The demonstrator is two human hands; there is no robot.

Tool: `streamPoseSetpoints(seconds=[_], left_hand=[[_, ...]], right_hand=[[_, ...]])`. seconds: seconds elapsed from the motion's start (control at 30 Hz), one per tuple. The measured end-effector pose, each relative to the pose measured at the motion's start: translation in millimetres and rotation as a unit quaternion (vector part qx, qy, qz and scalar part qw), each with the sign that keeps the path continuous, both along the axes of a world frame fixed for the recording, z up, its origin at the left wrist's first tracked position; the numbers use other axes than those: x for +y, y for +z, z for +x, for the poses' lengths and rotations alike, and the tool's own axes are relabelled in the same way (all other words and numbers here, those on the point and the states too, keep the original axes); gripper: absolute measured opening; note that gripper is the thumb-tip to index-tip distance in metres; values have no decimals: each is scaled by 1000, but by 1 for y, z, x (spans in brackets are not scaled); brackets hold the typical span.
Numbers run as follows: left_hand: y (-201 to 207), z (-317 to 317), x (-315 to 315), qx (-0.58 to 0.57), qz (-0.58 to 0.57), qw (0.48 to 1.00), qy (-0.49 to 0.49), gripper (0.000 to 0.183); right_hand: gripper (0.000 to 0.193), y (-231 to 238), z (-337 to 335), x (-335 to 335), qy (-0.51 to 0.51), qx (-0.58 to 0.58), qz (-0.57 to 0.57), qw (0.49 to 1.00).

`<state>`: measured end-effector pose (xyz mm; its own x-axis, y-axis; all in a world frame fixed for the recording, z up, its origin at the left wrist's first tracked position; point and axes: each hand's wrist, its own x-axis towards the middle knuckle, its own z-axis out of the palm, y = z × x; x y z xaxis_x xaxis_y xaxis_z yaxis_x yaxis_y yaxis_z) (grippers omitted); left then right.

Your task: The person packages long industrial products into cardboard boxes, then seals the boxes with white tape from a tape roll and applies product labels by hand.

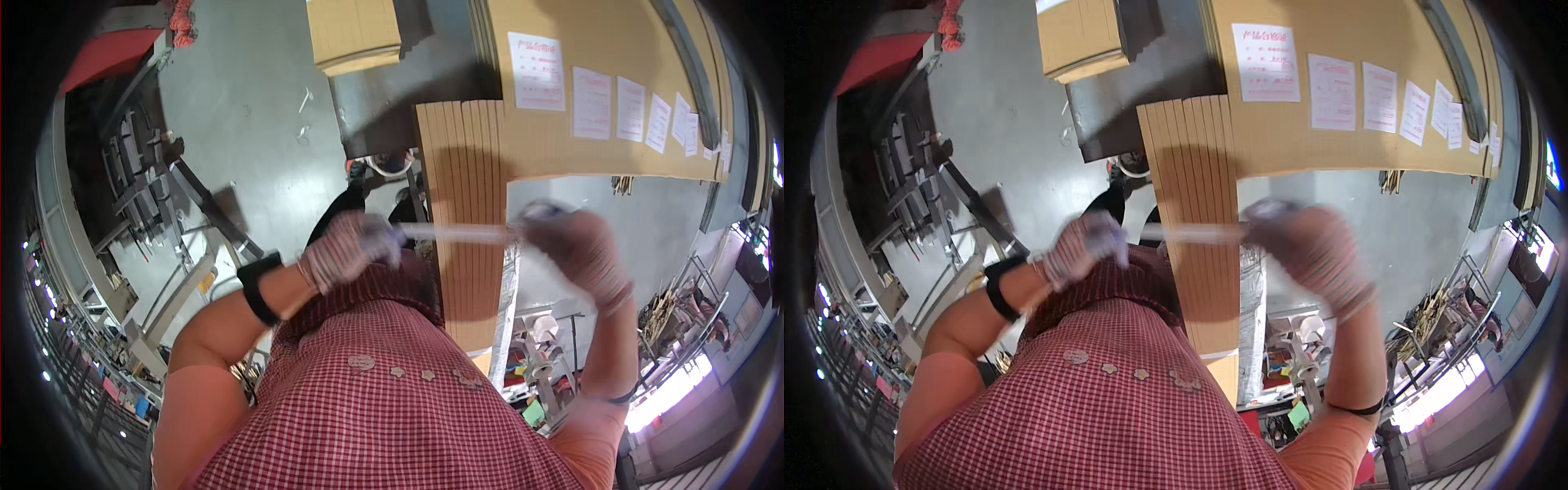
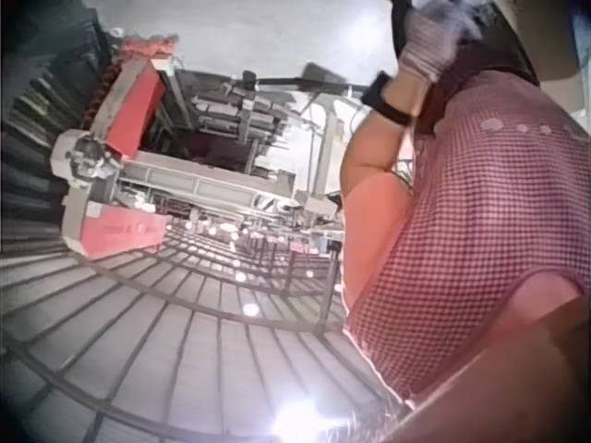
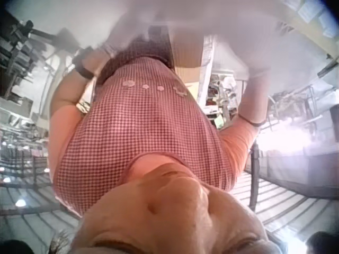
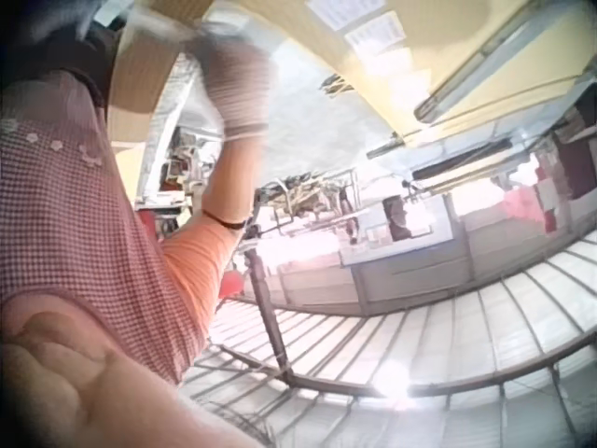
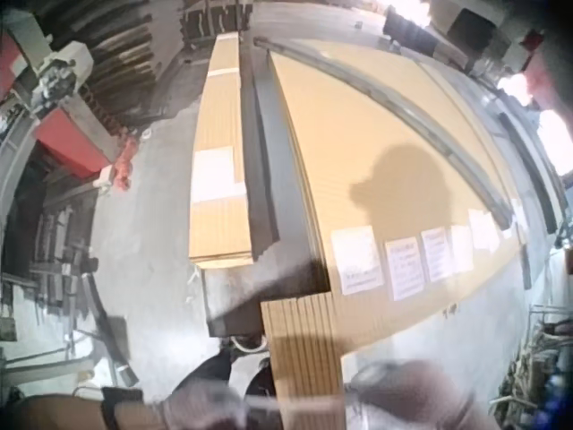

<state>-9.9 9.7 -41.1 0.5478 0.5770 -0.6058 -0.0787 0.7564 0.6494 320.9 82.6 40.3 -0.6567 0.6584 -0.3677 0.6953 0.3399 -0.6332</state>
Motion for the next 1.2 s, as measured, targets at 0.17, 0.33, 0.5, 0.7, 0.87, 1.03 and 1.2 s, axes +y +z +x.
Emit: streamPoseSetpoints(seconds=[0.17,0.33,0.5,0.7,0.87,1.03,1.2], left_hand=[[-101,29,26,65,-46,995,-58,34],[-162,72,4,36,445,865,-227,53],[-169,38,-2,-96,-175,980,23,47],[-126,-8,9,165,127,978,-10,15],[-32,37,30,167,367,912,-76,25],[-32,62,38,235,429,868,-90,43],[-5,62,49,308,351,867,-173,53]], right_hand=[[40,-181,62,-26,-300,184,-451,820],[40,-228,26,-64,-340,323,-190,863],[57,-86,-53,-80,-524,145,-36,838],[98,-62,-109,-85,-375,-108,97,916],[97,-53,-107,-87,-385,-78,96,915],[64,-4,-99,-55,-267,107,120,950],[34,6,-63,-21,-203,31,-78,976]])
